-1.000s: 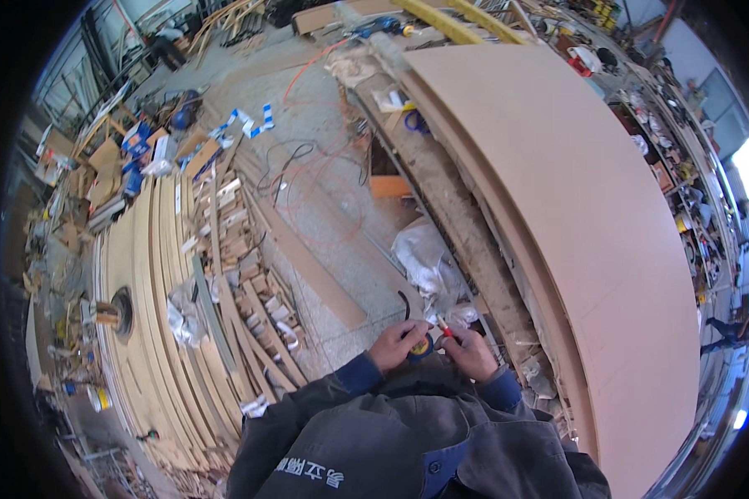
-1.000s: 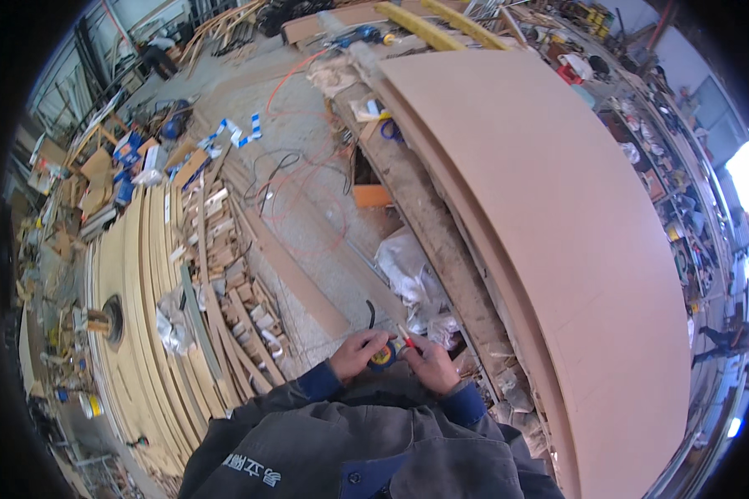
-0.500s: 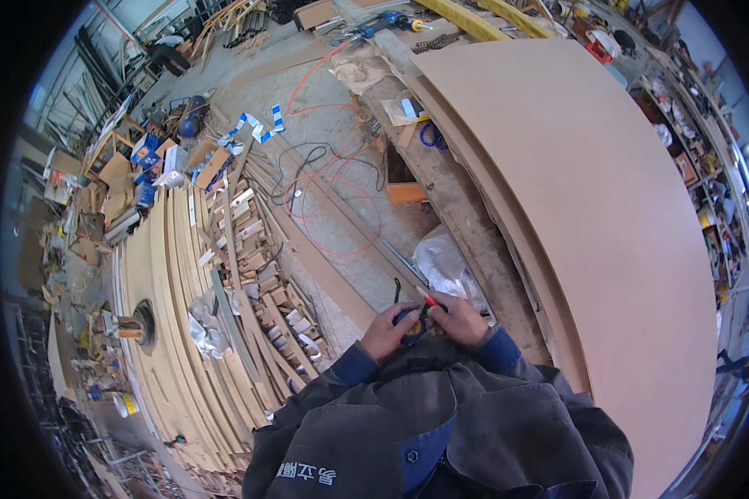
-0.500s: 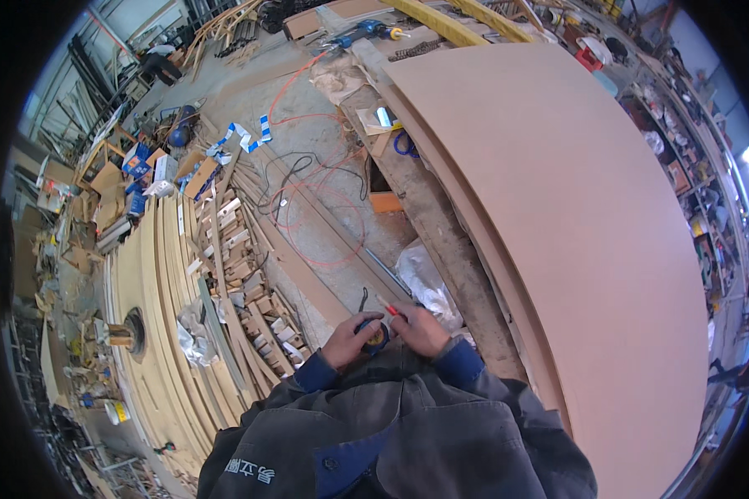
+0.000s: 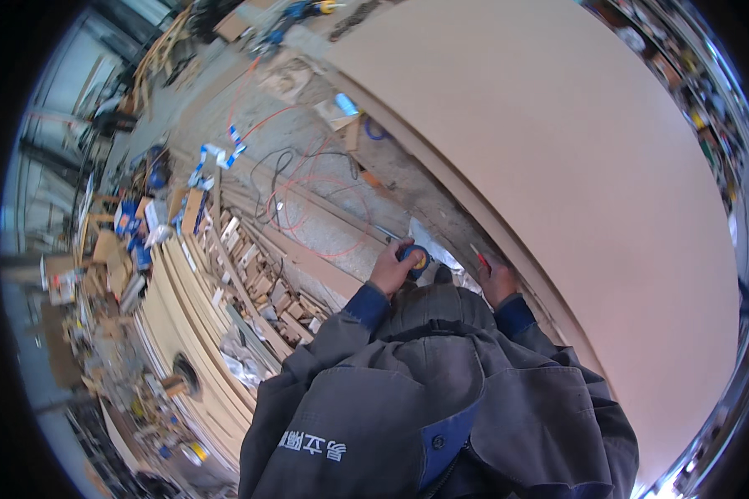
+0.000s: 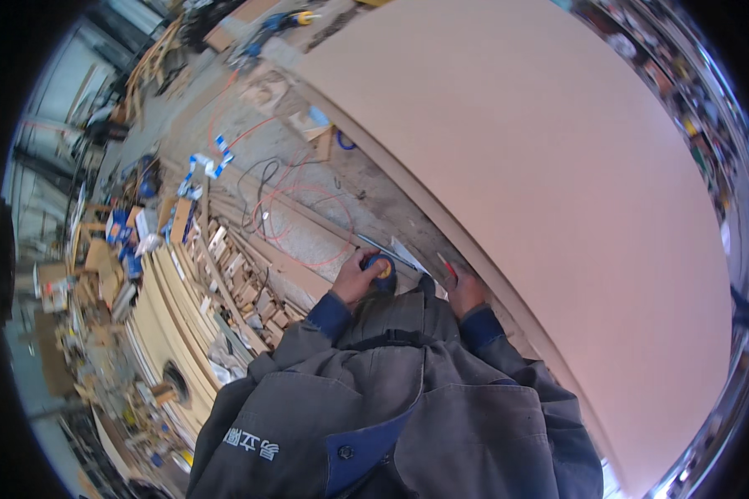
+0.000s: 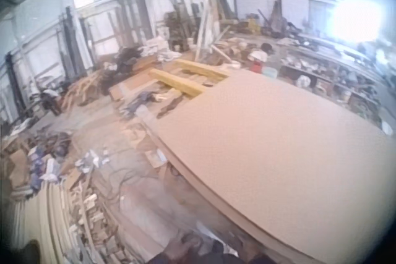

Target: The person walks through a cluttered workshop, picks up a tape measure, and measures a large board on a workbench. They then handle the board and a nail gun, and another person assists in moving the board.

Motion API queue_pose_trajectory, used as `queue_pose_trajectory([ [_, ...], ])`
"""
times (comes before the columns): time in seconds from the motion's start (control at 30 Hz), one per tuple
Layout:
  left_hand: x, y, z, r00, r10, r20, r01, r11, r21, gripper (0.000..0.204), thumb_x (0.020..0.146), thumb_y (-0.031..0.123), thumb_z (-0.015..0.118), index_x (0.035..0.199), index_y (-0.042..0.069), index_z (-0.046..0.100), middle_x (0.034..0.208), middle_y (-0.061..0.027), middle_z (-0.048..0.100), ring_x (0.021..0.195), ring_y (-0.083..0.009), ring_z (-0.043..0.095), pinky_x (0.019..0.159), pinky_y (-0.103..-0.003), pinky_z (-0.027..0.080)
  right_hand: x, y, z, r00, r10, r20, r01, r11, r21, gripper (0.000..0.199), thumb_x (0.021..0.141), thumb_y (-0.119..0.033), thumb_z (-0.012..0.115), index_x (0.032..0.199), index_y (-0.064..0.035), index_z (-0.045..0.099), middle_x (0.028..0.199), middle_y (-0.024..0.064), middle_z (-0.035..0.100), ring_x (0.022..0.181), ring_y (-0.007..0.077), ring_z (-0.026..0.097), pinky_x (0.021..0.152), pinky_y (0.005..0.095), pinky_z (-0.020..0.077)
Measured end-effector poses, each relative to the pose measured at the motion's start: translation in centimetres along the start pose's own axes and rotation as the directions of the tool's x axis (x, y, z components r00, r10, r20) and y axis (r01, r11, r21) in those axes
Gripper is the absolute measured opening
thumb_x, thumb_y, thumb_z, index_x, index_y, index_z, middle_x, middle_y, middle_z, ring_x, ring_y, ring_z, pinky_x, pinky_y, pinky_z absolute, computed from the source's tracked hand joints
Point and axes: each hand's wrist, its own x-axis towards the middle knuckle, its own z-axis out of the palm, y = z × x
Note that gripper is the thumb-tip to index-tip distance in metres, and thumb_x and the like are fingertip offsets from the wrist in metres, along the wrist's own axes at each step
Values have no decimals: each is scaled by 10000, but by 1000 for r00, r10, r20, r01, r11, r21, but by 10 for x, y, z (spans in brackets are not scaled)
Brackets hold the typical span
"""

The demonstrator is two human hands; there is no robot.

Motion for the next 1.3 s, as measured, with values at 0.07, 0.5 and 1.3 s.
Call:
queue_pose_trajectory([
  [0.07,37,-13,8,994,74,78,-80,994,71,561,872,330,739,1279,-20,580,1167,-174,649,1065,-239,621,931,-353,490,-11,5,-8,992,64,-111,-66,998,-21,432,845,-141,582,1268,-65,622,1201,271,621,1094,426,602,969,460,484],
  [0.5,93,37,67,723,481,495,-685,588,429,568,860,159,696,1380,78,482,1221,-239,549,1155,-446,512,953,-479,459,-32,21,33,741,131,-658,-234,970,-70,359,773,0,582,1127,-13,642,1065,265,618,1014,459,578,881,511,497],
  [1.3,133,-192,18,151,-684,713,-642,481,597,516,1055,402,438,1431,55,501,1422,-87,539,1226,-225,549,1063,-364,385,-436,126,328,572,803,-169,-765,596,243,313,944,-377,499,1086,-172,688,986,131,716,920,316,693,775,448,543],
])
